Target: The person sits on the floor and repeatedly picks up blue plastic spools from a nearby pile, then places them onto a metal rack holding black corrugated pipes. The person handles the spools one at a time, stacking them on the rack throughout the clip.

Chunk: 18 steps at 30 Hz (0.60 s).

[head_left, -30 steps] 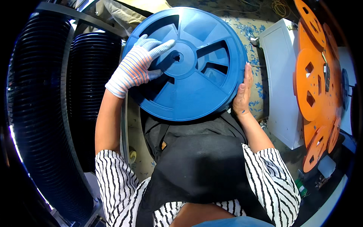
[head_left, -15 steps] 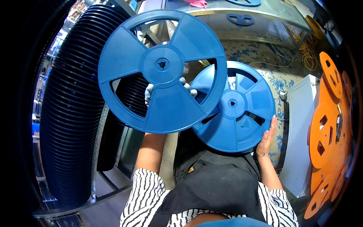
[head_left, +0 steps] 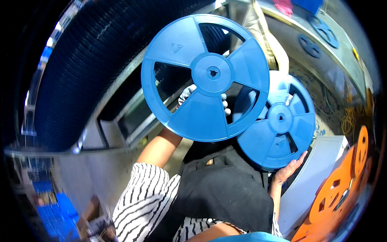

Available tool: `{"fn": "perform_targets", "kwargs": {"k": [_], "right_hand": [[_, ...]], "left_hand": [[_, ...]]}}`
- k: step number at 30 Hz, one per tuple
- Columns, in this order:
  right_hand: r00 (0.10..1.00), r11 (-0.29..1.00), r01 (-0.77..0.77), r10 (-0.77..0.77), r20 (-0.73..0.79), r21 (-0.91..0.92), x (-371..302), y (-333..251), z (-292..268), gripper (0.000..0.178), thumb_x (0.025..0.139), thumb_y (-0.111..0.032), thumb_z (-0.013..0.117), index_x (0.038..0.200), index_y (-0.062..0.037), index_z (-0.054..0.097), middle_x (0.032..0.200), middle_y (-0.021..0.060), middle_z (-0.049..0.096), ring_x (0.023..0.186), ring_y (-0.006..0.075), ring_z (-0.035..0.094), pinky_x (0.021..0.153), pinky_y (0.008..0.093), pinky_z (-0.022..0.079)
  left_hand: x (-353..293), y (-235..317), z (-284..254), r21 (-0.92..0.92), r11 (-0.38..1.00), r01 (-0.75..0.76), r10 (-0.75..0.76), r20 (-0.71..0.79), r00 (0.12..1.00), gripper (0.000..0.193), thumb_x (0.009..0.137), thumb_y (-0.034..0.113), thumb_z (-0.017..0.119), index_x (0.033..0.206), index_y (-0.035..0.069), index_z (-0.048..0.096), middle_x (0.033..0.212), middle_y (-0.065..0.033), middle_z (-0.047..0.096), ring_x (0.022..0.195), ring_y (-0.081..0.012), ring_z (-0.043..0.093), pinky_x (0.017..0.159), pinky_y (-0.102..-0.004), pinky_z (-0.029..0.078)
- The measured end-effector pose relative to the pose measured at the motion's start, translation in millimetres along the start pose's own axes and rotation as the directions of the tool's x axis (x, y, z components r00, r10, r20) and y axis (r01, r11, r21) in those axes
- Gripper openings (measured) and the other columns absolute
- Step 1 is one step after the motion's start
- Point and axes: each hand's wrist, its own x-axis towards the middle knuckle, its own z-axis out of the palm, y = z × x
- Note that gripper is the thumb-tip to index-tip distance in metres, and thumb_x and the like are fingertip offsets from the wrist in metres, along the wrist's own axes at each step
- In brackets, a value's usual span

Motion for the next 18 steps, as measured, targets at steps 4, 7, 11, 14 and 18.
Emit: {"fn": "perform_targets", "kwargs": {"k": [4,7,11,14,18], "right_hand": [[1.0,0.999,0.027,-0.027,-0.016,0.025,0.8,-2.2,4.0,0.064,0.101,-0.045,0.028,0.145,0.0013,0.03,0.15,0.0192,0.031,0.14,0.031,0.027,0.115,0.0431,0.017],[0.999,0.998,0.05,-0.05,-0.017,0.024,5.7,8.6,3.3,0.065,0.1,-0.047,0.03,0.144,0.001,0.033,0.149,0.0198,0.032,0.139,0.031,0.029,0.115,0.043,0.018],[1.0,0.995,0.03,-0.03,0.004,0.099,5.1,11.2,6.9,0.063,0.101,-0.045,0.031,0.144,0.0002,0.033,0.148,0.0205,0.033,0.138,0.0322,0.03,0.114,0.044,0.019],[0.996,0.995,0.063,-0.067,0.052,0.08,6.6,14.9,1.8,0.06,0.102,-0.042,0.03,0.146,-0.0015,0.029,0.148,0.0203,0.032,0.132,0.0303,0.036,0.11,0.0436,0.028],[0.996,0.993,0.072,-0.076,0.042,0.097,7.9,14.8,2.9,0.059,0.102,-0.041,0.03,0.146,-0.0022,0.029,0.148,0.0198,0.032,0.133,0.0296,0.036,0.11,0.044,0.028]], "left_hand": [[-80.2,-20.3,-13.0,-0.175,0.975,-0.137,0.092,-0.243,0.966,0.058,0.09,0.043,0.052,0.128,-0.001,0.049,0.109,-0.0204,0.058,0.101,-0.0362,0.06,0.093,-0.0494,0.05],[-142.1,-33.3,-14.2,-0.26,0.943,-0.209,0.13,-0.291,0.948,0.056,0.091,0.04,0.048,0.129,-0.002,0.051,0.109,-0.0236,0.06,0.096,-0.0374,0.061,0.089,-0.052,0.05],[-187.6,-55.2,-24.7,-0.116,0.924,-0.364,0.291,-0.404,0.867,0.055,0.091,0.044,0.052,0.126,0.001,0.05,0.108,-0.0173,0.059,0.092,-0.0291,0.06,0.086,-0.0433,0.049],[-196.9,-47.8,-48.2,-0.065,0.894,-0.443,0.382,-0.403,0.832,0.057,0.092,0.043,0.052,0.126,-0.001,0.048,0.109,-0.0176,0.058,0.094,-0.0292,0.059,0.091,-0.0437,0.049],[-198.9,-28.2,-87.8,-0.031,0.893,-0.448,0.396,-0.417,0.818,0.057,0.091,0.042,0.052,0.126,-0.002,0.049,0.106,-0.0185,0.059,0.094,-0.031,0.059,0.091,-0.0453,0.049]]}}
